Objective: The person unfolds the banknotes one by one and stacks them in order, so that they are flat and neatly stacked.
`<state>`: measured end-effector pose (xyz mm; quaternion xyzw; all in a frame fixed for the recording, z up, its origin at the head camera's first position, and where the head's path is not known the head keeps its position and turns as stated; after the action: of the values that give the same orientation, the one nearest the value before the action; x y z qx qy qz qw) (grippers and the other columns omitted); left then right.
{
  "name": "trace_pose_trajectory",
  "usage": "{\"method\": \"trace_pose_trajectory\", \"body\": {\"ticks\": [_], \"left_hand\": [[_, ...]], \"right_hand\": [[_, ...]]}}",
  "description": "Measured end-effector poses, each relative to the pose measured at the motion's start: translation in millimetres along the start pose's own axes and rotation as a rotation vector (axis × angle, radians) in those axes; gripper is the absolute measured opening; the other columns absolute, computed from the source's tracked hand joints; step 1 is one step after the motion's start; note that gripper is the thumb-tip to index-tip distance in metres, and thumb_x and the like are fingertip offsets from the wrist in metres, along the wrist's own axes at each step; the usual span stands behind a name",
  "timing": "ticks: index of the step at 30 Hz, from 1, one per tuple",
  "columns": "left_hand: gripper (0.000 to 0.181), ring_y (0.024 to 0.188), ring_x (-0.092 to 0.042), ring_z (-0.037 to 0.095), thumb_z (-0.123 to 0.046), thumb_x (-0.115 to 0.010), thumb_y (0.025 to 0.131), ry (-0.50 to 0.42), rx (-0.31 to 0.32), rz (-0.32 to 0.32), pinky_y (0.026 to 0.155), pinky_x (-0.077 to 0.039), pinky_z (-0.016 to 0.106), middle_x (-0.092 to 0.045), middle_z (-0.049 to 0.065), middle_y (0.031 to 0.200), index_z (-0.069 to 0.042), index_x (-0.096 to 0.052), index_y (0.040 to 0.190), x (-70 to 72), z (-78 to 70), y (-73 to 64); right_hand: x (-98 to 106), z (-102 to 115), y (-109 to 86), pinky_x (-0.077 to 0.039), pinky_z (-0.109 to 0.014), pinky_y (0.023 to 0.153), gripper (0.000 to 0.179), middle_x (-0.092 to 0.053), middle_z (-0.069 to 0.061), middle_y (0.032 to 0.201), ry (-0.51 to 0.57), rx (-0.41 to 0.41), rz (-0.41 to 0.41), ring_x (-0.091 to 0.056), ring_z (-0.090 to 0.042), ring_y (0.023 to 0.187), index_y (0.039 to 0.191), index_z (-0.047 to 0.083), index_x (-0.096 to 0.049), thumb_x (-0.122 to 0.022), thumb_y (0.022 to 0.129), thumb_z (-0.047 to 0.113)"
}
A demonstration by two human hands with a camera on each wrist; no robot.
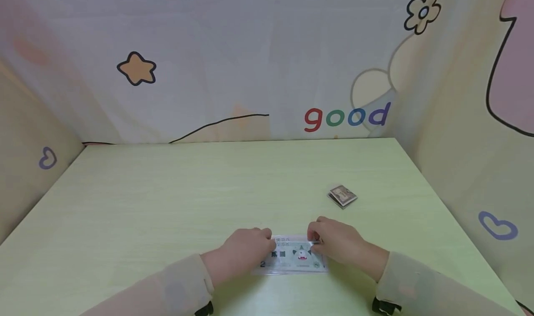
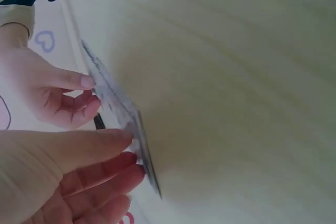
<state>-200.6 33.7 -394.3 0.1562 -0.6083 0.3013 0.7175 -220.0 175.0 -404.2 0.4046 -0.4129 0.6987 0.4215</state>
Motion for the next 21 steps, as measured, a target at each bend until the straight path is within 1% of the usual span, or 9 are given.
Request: {"method": "trace_pose_trajectory", "body": {"ticks": [2, 3, 6, 9, 11, 14, 16, 19, 21], "left_hand": [[0.011, 0.058, -0.042, 0.006, -0.015, -0.071, 0.081, 0.033, -0.038, -0.024, 0.050, -0.041, 0.016, -0.054, -0.006, 0.078, -0.020, -0.071, 0.092, 0.9, -3.3, -3.2], [0.011, 0.057, -0.042, 0.006, -0.021, -0.071, 0.082, 0.033, -0.053, -0.017, 0.049, -0.040, 0.016, -0.054, -0.005, 0.079, -0.021, -0.070, 0.093, 0.9, -4.7, -5.2], [0.032, 0.058, -0.045, 0.008, -0.041, -0.065, 0.085, -0.024, -0.079, -0.004, 0.050, -0.040, 0.019, -0.058, -0.001, 0.089, -0.025, -0.066, 0.112, -2.7, -10.5, -12.8], [0.058, 0.066, -0.048, 0.012, -0.062, -0.056, 0.082, -0.087, -0.087, 0.016, 0.054, -0.043, 0.023, -0.057, 0.004, 0.099, -0.031, -0.052, 0.131, -6.0, -16.8, -20.5], [0.065, 0.071, -0.048, 0.013, -0.067, -0.053, 0.080, -0.106, -0.093, 0.014, 0.057, -0.044, 0.025, -0.056, 0.006, 0.102, -0.033, -0.049, 0.135, -7.0, -20.2, -24.3], [0.069, 0.073, -0.045, 0.013, -0.071, -0.052, 0.078, -0.124, -0.092, 0.019, 0.060, -0.044, 0.025, -0.054, 0.005, 0.100, -0.031, -0.049, 0.135, -6.5, -22.3, -26.4], [0.070, 0.073, -0.043, 0.013, -0.071, -0.053, 0.077, -0.137, -0.093, 0.021, 0.060, -0.043, 0.024, -0.053, 0.004, 0.099, -0.030, -0.049, 0.134, -6.0, -22.7, -26.4], [0.071, 0.074, -0.041, 0.012, -0.071, -0.054, 0.076, -0.129, -0.100, 0.011, 0.057, -0.040, 0.023, -0.051, 0.003, 0.094, -0.030, -0.050, 0.133, -5.0, -23.1, -26.0], [0.071, 0.073, -0.040, 0.012, -0.072, -0.053, 0.076, -0.108, -0.105, 0.000, 0.055, -0.038, 0.023, -0.050, 0.002, 0.093, -0.029, -0.050, 0.132, -4.4, -23.3, -26.2]], "right_hand": [[-1.0, -1.1, 0.9, -0.041, -0.032, 0.064, 0.016, -0.049, 0.005, 0.080, 0.010, 0.001, 0.011, -0.046, -0.014, 0.072, 0.086, 0.017, -0.061, -0.075, 0.079, 0.014], [-1.2, -1.8, 1.5, -0.041, -0.032, 0.064, 0.016, -0.049, 0.005, 0.080, 0.019, 0.003, 0.013, -0.046, -0.013, 0.072, 0.086, 0.017, -0.061, -0.074, 0.079, 0.014], [-0.7, -4.4, 3.5, -0.042, -0.033, 0.066, 0.016, -0.049, 0.006, 0.079, 0.047, 0.018, 0.009, -0.046, -0.013, 0.072, 0.085, 0.018, -0.060, -0.074, 0.079, 0.013], [-0.7, -5.7, 5.0, -0.042, -0.033, 0.068, 0.016, -0.050, 0.006, 0.079, 0.066, 0.041, -0.002, -0.046, -0.013, 0.072, 0.083, 0.019, -0.060, -0.073, 0.079, 0.011], [-1.4, -6.8, 5.9, -0.042, -0.033, 0.069, 0.016, -0.050, 0.006, 0.078, 0.079, 0.054, -0.004, -0.046, -0.013, 0.073, 0.082, 0.018, -0.059, -0.073, 0.079, 0.010], [-0.4, -10.2, 7.0, -0.043, -0.032, 0.070, 0.014, -0.052, 0.006, 0.078, 0.114, 0.080, -0.003, -0.047, -0.012, 0.073, 0.083, 0.018, -0.061, -0.072, 0.080, 0.010], [4.8, -16.4, 8.2, -0.044, -0.031, 0.069, 0.011, -0.054, 0.006, 0.079, 0.153, 0.065, -0.015, -0.048, -0.013, 0.073, 0.084, 0.017, -0.062, -0.071, 0.081, 0.010], [23.4, -30.9, 11.6, -0.047, -0.033, 0.071, 0.008, -0.059, 0.003, 0.084, 0.182, 0.047, -0.110, -0.054, -0.015, 0.077, 0.092, 0.011, -0.065, -0.068, 0.084, 0.011], [38.6, -44.0, 15.5, -0.048, -0.038, 0.075, 0.016, -0.060, -0.006, 0.093, 0.185, 0.012, -0.193, -0.057, -0.022, 0.084, 0.100, 0.006, -0.065, -0.067, 0.086, 0.012]]}}
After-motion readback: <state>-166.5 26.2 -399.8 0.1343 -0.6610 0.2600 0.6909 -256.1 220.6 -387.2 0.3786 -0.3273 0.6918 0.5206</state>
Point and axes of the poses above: each hand's wrist, its own y-axis towards the middle knuckle, its own x-axis out of the back of the hand, z = x × y, the point moved 7 cm from there along y, towards the middle knuckle
